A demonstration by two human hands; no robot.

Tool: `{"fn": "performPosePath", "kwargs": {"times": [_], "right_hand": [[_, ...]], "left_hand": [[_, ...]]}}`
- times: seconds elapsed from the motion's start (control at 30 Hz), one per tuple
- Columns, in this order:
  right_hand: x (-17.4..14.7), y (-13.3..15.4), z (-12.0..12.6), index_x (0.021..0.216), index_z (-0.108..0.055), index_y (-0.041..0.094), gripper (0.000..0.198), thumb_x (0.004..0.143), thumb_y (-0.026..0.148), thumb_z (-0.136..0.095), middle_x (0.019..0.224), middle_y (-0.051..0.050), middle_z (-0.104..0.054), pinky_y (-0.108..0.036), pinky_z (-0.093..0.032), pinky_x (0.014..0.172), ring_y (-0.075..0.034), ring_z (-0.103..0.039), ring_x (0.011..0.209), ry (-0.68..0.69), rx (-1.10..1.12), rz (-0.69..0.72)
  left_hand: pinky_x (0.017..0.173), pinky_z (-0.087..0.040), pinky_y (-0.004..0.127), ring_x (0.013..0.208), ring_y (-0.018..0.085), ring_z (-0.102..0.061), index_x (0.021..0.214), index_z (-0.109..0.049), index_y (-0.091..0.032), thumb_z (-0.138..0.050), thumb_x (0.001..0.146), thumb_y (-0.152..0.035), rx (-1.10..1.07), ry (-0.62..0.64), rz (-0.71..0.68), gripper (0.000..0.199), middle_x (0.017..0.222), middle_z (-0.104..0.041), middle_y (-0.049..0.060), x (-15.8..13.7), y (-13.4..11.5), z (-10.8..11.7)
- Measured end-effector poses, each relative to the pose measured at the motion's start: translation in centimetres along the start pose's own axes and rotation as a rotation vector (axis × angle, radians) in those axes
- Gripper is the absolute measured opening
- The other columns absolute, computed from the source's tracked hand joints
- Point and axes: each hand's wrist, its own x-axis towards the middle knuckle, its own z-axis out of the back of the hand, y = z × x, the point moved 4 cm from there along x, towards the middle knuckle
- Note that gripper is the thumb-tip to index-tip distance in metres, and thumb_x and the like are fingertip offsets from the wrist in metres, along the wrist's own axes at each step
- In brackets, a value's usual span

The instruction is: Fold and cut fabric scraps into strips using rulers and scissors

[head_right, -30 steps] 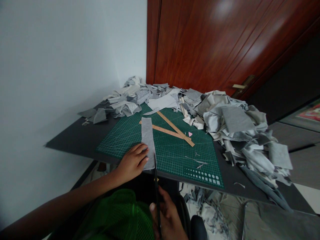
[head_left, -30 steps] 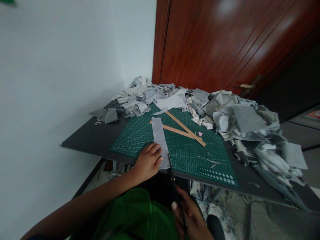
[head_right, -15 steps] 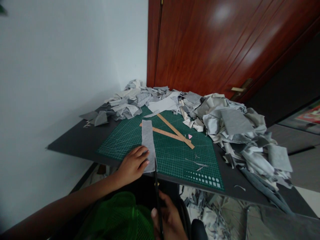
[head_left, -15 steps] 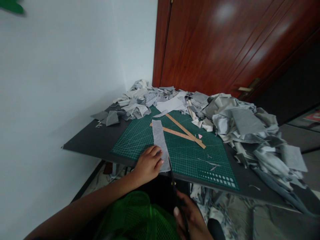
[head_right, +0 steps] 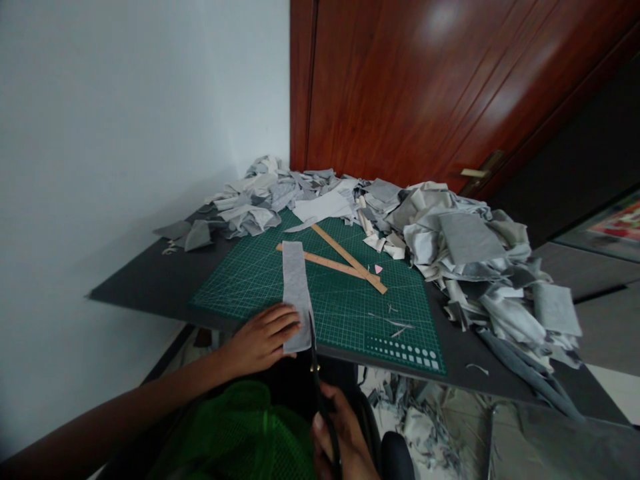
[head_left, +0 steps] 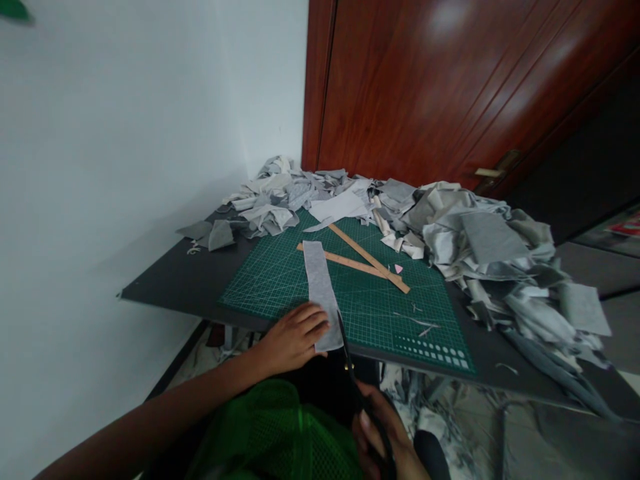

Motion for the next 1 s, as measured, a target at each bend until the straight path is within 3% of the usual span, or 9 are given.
{"fn": "performPosePath", "kwargs": {"times": [0.17,0.4,0.63,1.0], "right_hand": [[1.1,-0.1,-0.4,0.140,-0.051,0.022,0.086,0.077,0.074,-0.076,0.066,0.008,-0.054,-0.016,-0.032,0.036,-0.004,-0.038,0.039,0.060,0.028,0.024],[1.9,1.1,-1.3,0.140,-0.047,0.021,0.089,0.075,0.073,-0.077,0.066,0.009,-0.053,-0.016,-0.030,0.035,-0.005,-0.039,0.040,0.041,0.012,0.057],[1.9,1.8,-1.6,0.144,-0.045,0.021,0.080,0.085,0.070,-0.070,0.065,0.010,-0.052,-0.016,-0.031,0.038,-0.005,-0.038,0.041,0.076,-0.078,0.090],[1.3,1.2,-0.4,0.139,-0.049,0.022,0.085,0.075,0.070,-0.080,0.068,0.008,-0.053,-0.017,-0.032,0.037,-0.005,-0.040,0.042,0.065,0.046,0.019]], "left_hand": [[0.116,-0.049,0.044,0.130,0.027,-0.061,0.124,-0.068,-0.015,-0.064,0.097,-0.024,0.013,-0.076,-0.045,0.029,0.132,-0.070,0.012,-0.2,0.0,-0.5],[0.117,-0.049,0.045,0.129,0.025,-0.064,0.129,-0.067,-0.014,-0.058,0.098,-0.018,-0.003,-0.112,-0.063,0.032,0.132,-0.070,0.013,-0.6,0.3,-1.0],[0.119,-0.047,0.044,0.131,0.023,-0.062,0.132,-0.065,-0.014,-0.054,0.098,-0.014,-0.036,-0.102,-0.071,0.035,0.130,-0.071,0.012,-0.7,0.3,-0.6],[0.113,-0.054,0.042,0.122,0.021,-0.069,0.129,-0.068,-0.018,-0.053,0.104,-0.019,-0.139,-0.190,-0.018,0.029,0.123,-0.075,0.009,-0.7,0.6,-0.5]]}}
